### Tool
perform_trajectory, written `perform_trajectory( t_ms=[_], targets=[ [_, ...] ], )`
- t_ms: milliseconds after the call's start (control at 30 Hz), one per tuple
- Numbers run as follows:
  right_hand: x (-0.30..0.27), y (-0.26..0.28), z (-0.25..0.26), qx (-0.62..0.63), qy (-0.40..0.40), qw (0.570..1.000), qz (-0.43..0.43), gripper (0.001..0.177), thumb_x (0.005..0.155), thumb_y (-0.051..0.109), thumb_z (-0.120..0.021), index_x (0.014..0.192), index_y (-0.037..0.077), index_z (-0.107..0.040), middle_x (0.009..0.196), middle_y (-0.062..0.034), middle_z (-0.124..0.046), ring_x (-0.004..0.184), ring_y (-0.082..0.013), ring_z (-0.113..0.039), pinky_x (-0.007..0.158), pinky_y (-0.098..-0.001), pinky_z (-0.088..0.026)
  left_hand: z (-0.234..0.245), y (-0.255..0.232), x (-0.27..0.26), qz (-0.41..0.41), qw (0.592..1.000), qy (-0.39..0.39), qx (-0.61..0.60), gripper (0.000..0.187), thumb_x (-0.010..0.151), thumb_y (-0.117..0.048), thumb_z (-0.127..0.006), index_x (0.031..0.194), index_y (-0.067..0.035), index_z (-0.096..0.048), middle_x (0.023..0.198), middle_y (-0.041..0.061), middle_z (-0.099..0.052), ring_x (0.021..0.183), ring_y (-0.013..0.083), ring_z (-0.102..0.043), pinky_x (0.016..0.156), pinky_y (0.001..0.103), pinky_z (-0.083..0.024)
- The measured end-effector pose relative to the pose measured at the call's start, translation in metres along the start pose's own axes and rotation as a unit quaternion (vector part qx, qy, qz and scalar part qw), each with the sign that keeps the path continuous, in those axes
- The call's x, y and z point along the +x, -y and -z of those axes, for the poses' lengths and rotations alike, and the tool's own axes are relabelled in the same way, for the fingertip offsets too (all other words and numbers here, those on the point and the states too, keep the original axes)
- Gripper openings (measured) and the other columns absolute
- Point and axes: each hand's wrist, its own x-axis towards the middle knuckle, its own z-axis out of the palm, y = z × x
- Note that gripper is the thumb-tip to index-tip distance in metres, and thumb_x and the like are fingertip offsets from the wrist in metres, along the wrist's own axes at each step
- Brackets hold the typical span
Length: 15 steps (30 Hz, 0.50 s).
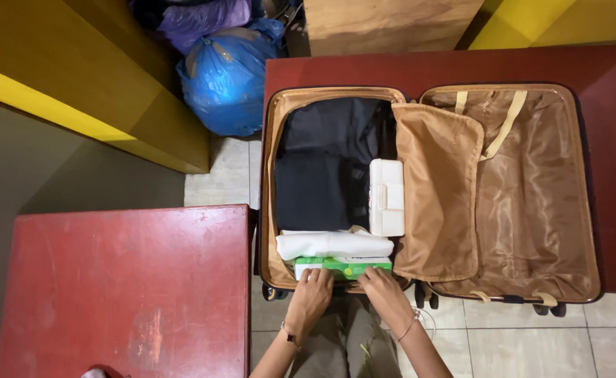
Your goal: The person wipes a white first-aid kit and a green Pepsodent toothpaste box with a cloth, then places both into an open suitcase. The person then folds a light green shirt on the table.
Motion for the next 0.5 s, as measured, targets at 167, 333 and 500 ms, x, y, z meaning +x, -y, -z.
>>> perform_trajectory(
  t_ms=[167, 333, 500],
  targets=[
    [0.006, 0.005, 0.012, -0.061, -0.023, 0.998, 0.021, 0.018, 0.081, 0.010, -0.065, 0.097, 0.002, -0.065, 0.105, -0.0123, -0.061, 0.105, -0.0286, -0.059, 0.092, -0.0406, -0.049, 0.006, 0.005, -0.008, 0.004, 0.999, 0.028, -0.044, 0.023, 0.091, -0.016, -0.054, 0.109, -0.003, -0.060, 0.107, 0.013, -0.061, 0.099, 0.0279, -0.058, 0.089, 0.039, -0.047],
    [0.003, 0.004, 0.015, -0.087, -0.014, 0.996, 0.031, 0.019, 0.086, 0.011, -0.065, 0.104, 0.005, -0.064, 0.103, -0.0089, -0.063, 0.105, -0.0270, -0.059, 0.092, -0.0398, -0.047, 0.016, 0.018, 0.000, 0.019, 0.989, -0.020, -0.146, 0.026, 0.091, -0.017, -0.061, 0.112, -0.002, -0.061, 0.110, 0.011, -0.063, 0.099, 0.0280, -0.059, 0.088, 0.040, -0.047],
    [0.000, -0.019, 0.033, 0.039, 0.018, 0.999, 0.025, 0.023, 0.087, 0.022, -0.068, 0.098, 0.002, -0.063, 0.099, -0.0121, -0.061, 0.101, -0.0310, -0.057, 0.091, -0.0442, -0.045, 0.030, 0.026, 0.000, 0.040, 0.968, 0.031, -0.246, 0.026, 0.094, -0.030, -0.069, 0.104, -0.006, -0.064, 0.111, 0.011, -0.064, 0.104, 0.0303, -0.058, 0.095, 0.044, -0.045]
  ],
)
